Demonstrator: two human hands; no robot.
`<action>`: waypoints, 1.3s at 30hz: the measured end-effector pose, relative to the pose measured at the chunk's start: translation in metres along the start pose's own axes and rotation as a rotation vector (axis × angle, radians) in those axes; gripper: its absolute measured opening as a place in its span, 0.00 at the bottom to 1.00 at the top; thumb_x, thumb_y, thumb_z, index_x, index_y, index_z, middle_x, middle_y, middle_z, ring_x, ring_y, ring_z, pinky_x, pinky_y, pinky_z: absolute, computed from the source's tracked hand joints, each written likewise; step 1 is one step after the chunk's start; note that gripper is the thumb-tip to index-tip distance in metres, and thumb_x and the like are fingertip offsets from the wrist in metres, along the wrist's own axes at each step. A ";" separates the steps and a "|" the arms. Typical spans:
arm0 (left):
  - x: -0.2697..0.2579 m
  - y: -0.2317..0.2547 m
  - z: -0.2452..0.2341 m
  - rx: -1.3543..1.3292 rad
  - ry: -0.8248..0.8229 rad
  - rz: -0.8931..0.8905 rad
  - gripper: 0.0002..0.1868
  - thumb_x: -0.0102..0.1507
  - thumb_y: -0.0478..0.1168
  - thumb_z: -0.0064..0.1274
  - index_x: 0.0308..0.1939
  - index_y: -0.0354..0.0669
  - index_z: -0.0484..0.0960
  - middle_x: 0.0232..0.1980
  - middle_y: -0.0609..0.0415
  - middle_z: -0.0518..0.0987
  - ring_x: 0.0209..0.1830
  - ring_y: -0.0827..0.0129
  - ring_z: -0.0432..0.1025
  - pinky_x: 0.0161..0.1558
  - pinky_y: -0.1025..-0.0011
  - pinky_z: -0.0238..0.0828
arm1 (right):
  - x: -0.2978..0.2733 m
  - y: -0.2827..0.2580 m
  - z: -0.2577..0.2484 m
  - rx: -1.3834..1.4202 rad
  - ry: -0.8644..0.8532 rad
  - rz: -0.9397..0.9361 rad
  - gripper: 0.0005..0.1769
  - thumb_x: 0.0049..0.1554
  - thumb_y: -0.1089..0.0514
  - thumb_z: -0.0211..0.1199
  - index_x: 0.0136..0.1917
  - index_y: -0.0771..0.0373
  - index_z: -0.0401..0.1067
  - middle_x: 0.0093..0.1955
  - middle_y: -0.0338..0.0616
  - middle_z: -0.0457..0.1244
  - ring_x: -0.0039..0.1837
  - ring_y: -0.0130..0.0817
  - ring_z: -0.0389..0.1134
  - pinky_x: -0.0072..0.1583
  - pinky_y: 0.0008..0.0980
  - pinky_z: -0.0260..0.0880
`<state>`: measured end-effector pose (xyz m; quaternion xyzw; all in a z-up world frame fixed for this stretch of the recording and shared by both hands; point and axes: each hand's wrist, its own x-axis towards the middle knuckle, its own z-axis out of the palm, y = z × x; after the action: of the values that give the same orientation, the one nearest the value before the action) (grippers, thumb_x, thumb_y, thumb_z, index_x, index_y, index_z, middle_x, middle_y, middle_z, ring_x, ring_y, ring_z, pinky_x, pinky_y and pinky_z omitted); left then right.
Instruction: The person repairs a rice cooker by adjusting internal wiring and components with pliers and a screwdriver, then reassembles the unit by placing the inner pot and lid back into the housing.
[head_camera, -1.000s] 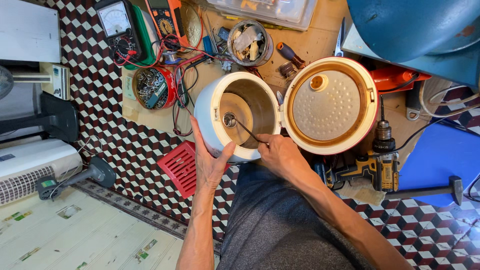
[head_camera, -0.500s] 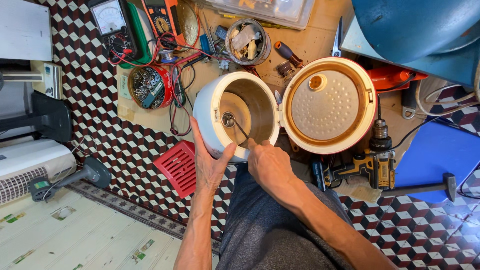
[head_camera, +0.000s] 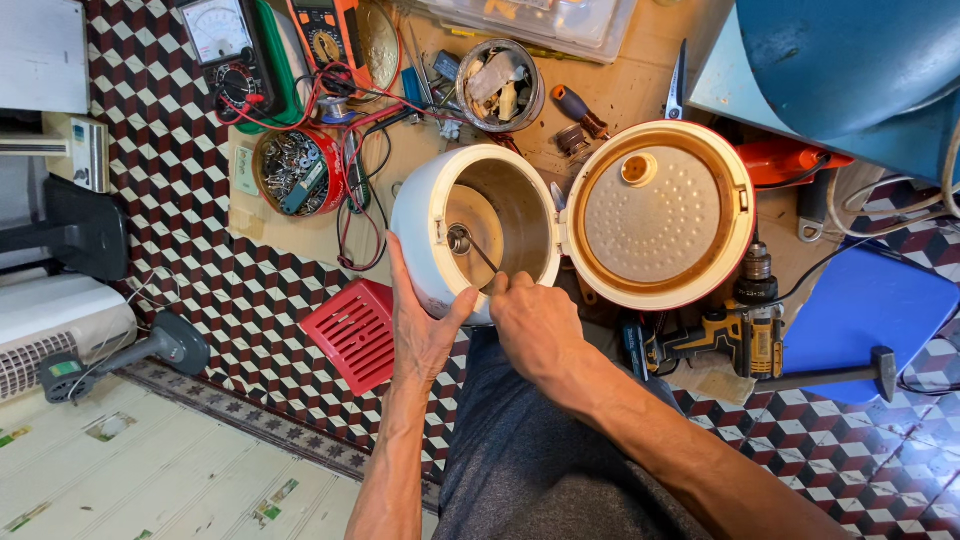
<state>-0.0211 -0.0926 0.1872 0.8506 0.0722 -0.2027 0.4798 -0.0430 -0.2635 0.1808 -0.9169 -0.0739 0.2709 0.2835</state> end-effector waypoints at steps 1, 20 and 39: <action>0.000 -0.001 0.000 0.000 0.005 -0.007 0.69 0.55 0.58 0.66 0.83 0.45 0.31 0.82 0.32 0.49 0.79 0.45 0.56 0.72 0.54 0.62 | 0.000 -0.002 -0.001 -0.004 0.015 -0.001 0.18 0.53 0.65 0.59 0.55 0.76 0.69 0.43 0.59 0.67 0.41 0.51 0.74 0.39 0.42 0.76; 0.002 -0.001 -0.003 0.005 0.036 0.026 0.67 0.55 0.57 0.66 0.84 0.42 0.35 0.83 0.32 0.50 0.81 0.46 0.55 0.75 0.55 0.59 | -0.003 -0.002 0.012 -0.220 0.047 -0.076 0.18 0.57 0.65 0.58 0.59 0.78 0.68 0.40 0.57 0.66 0.37 0.44 0.73 0.34 0.38 0.74; -0.002 0.009 0.000 -0.030 0.030 -0.032 0.69 0.54 0.62 0.65 0.84 0.44 0.33 0.83 0.33 0.49 0.81 0.45 0.54 0.75 0.53 0.59 | -0.014 0.022 0.004 0.652 0.150 0.210 0.21 0.62 0.55 0.51 0.63 0.66 0.74 0.36 0.64 0.68 0.38 0.56 0.72 0.44 0.49 0.74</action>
<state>-0.0202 -0.0976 0.1955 0.8450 0.0960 -0.1963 0.4881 -0.0575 -0.2841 0.1723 -0.7981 0.1322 0.2396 0.5369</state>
